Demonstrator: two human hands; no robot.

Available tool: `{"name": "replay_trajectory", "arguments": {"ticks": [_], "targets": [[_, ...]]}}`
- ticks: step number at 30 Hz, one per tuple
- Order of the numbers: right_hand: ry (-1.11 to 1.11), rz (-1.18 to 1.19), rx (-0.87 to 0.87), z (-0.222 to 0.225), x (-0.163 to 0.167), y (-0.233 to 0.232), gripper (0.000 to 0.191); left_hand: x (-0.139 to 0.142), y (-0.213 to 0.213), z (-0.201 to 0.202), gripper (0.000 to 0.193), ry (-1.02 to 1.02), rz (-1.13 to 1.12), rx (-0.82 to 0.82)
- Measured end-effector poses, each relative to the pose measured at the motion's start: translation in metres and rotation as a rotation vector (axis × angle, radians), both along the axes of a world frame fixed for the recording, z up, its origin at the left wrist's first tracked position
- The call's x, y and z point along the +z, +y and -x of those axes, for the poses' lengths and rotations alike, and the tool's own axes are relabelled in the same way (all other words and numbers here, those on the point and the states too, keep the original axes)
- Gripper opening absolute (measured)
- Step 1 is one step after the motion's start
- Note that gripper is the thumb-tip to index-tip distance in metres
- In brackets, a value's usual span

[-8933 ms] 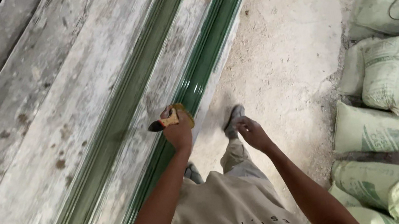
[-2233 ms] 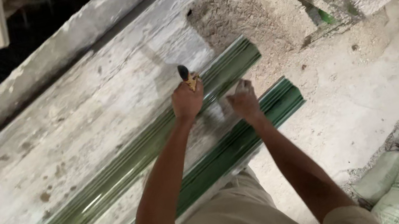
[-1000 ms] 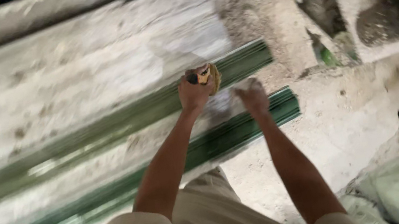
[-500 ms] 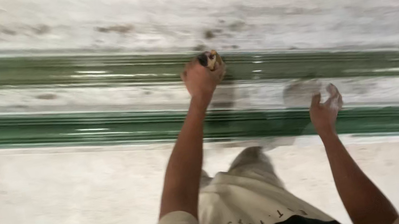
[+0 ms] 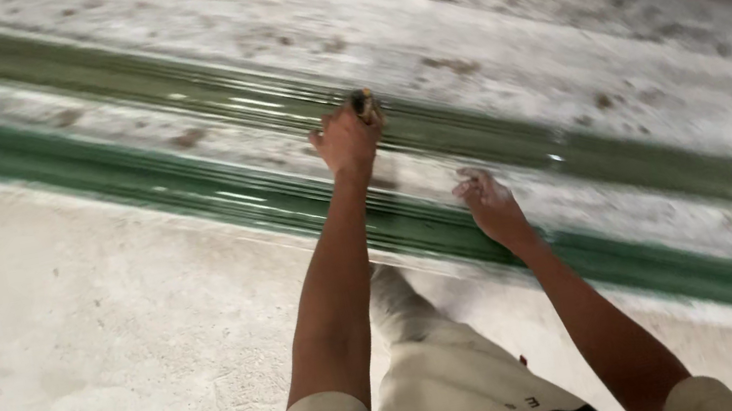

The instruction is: The person scrapes dried plaster residue off a long work table with a hand scraper, then brushes green paint along long decorative molding strips laid on the table, and finally mixes plaster in a bowl by hand.

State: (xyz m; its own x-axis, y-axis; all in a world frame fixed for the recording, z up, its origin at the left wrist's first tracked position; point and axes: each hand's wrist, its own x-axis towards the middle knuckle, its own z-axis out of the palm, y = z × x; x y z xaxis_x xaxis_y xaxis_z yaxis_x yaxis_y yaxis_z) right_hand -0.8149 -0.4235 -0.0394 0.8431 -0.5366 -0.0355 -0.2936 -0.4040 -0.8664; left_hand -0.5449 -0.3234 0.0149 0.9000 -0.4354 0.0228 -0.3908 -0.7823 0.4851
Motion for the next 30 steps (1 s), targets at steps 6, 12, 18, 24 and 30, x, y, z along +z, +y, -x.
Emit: {"name": "replay_trajectory", "arguments": {"ticks": [6,12,18,24,30], "targets": [[-0.070,-0.060,0.181,-0.177,-0.014,0.081,0.038,0.004,0.084,-0.142,0.037,0.010,-0.069,-0.014],[-0.023,-0.102,0.291,-0.345,-0.002,0.166,0.037,0.000,0.161,-0.268,0.033,0.041,-0.097,0.025],[0.262,0.169,0.409,-0.427,0.000,0.200,0.034,-0.005,0.242,-0.403,0.035,0.083,-0.192,0.023],[0.099,1.200,0.592,-0.447,-0.033,0.221,0.026,-0.010,0.322,-0.520,0.036,0.075,-0.222,0.104],[0.627,0.464,-0.019,-0.465,-0.024,0.242,0.045,-0.008,0.392,-0.623,0.042,-0.053,-0.145,0.148]]}}
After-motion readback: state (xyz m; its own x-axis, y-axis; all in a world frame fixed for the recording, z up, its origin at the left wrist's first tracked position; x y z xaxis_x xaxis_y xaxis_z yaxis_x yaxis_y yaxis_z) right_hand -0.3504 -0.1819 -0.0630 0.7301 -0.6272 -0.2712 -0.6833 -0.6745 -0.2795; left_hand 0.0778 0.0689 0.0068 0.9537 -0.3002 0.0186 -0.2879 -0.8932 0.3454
